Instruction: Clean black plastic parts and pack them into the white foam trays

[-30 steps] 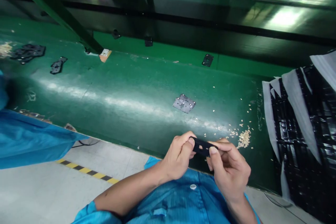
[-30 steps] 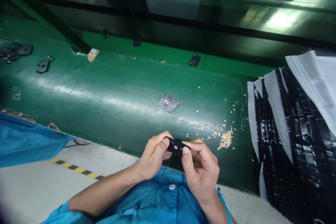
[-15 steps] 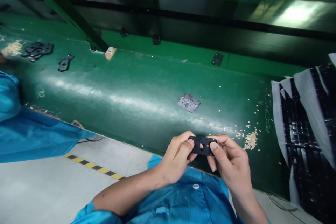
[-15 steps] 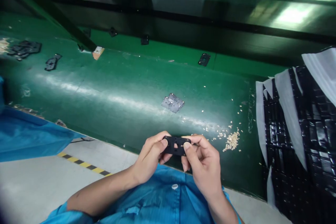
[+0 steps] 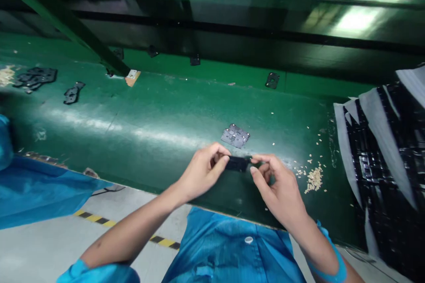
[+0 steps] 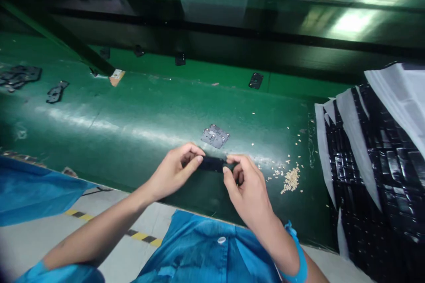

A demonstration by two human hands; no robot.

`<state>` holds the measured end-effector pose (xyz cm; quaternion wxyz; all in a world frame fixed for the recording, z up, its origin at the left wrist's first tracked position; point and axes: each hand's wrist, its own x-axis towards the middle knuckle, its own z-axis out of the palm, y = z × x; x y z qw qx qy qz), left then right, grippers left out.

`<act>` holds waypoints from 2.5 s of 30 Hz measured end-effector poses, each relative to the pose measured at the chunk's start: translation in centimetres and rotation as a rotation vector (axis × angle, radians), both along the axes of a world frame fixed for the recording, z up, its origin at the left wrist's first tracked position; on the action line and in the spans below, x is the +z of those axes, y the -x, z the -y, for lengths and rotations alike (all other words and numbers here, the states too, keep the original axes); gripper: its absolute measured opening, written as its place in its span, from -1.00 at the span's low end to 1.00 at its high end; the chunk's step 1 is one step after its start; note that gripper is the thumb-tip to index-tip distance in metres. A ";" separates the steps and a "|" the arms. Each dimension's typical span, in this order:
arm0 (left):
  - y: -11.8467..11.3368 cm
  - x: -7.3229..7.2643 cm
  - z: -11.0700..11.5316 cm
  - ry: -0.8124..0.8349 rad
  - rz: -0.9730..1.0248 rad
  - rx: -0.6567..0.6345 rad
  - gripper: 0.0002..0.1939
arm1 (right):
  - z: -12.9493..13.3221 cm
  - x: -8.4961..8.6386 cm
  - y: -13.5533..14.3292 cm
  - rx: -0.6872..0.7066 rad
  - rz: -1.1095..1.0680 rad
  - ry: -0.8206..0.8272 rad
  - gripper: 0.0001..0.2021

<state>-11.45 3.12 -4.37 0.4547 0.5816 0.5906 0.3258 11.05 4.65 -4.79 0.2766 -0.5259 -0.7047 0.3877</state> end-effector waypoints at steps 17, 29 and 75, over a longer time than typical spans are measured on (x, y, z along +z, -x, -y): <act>2.7 -3.4 -5.7 -0.283 -0.446 -0.111 -0.85 | -7.7 -2.2 4.5 0.346 0.185 -0.259 -0.52; 2.8 -2.7 -5.0 -0.248 -0.600 -0.226 -0.59 | -6.1 -2.5 3.6 0.288 0.403 -0.260 -0.51; -7.5 6.4 -6.1 -0.336 -0.075 -0.350 -0.80 | -3.3 5.1 -3.6 -0.228 -0.664 0.025 -0.78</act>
